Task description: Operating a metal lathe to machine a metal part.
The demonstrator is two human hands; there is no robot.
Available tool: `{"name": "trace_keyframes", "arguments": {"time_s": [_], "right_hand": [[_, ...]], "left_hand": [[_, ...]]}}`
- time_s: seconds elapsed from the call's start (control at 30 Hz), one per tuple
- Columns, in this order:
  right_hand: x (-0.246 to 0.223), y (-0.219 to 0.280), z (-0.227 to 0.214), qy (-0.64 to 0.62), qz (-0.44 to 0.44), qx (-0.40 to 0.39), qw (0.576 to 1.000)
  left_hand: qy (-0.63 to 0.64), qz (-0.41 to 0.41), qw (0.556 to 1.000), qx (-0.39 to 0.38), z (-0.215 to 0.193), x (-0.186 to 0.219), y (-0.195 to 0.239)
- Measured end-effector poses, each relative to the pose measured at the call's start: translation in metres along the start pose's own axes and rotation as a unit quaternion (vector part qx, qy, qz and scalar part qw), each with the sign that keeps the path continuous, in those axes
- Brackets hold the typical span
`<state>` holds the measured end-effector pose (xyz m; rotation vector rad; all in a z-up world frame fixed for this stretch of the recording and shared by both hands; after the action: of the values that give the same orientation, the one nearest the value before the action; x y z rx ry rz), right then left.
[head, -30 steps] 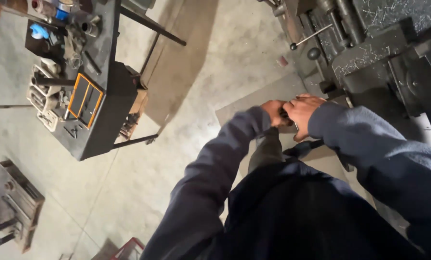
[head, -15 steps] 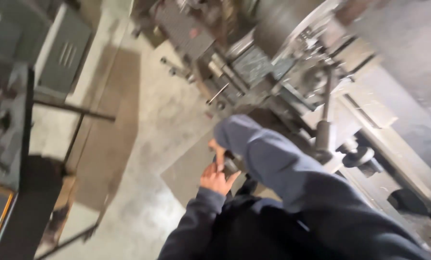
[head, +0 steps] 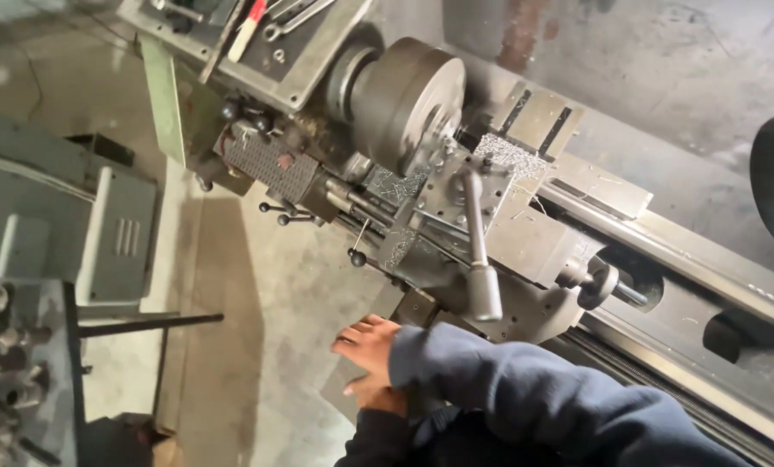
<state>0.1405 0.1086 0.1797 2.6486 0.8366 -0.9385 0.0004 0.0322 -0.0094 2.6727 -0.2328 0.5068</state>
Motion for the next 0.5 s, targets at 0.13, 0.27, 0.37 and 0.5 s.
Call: {"name": "trace_keyframes", "arguments": {"time_s": [0.13, 0.27, 0.37, 0.5], "right_hand": [[0.008, 0.042, -0.012, -0.036, -0.01, 0.162, 0.986], [0.019, 0.071, -0.023, -0.006, 0.021, 0.206, 0.978], [0.024, 0.085, -0.03, -0.011, 0.06, 0.134, 0.989], [0.025, 0.1, -0.021, 0.032, 0.018, 0.181, 0.983]], "left_hand": [[0.172, 0.054, 0.983, -0.036, -0.022, 0.006, -0.009], [0.235, 0.074, 0.967, -0.061, -0.057, 0.027, -0.015], [0.419, -0.13, 0.894, -0.095, -0.075, 0.032, -0.026], [0.522, -0.198, 0.797, -0.231, -0.093, 0.042, -0.041]]}}
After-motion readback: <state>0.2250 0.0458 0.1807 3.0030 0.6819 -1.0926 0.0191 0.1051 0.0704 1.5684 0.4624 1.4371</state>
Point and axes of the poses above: each hand's wrist, its own y-axis away from the middle knuckle, its own z-axis out of the palm, x = y × z, the point moved 3 cm from there along -y, towards the middle knuckle, and after that the axes turned 10 degrees about z, right-handed, at the moved point
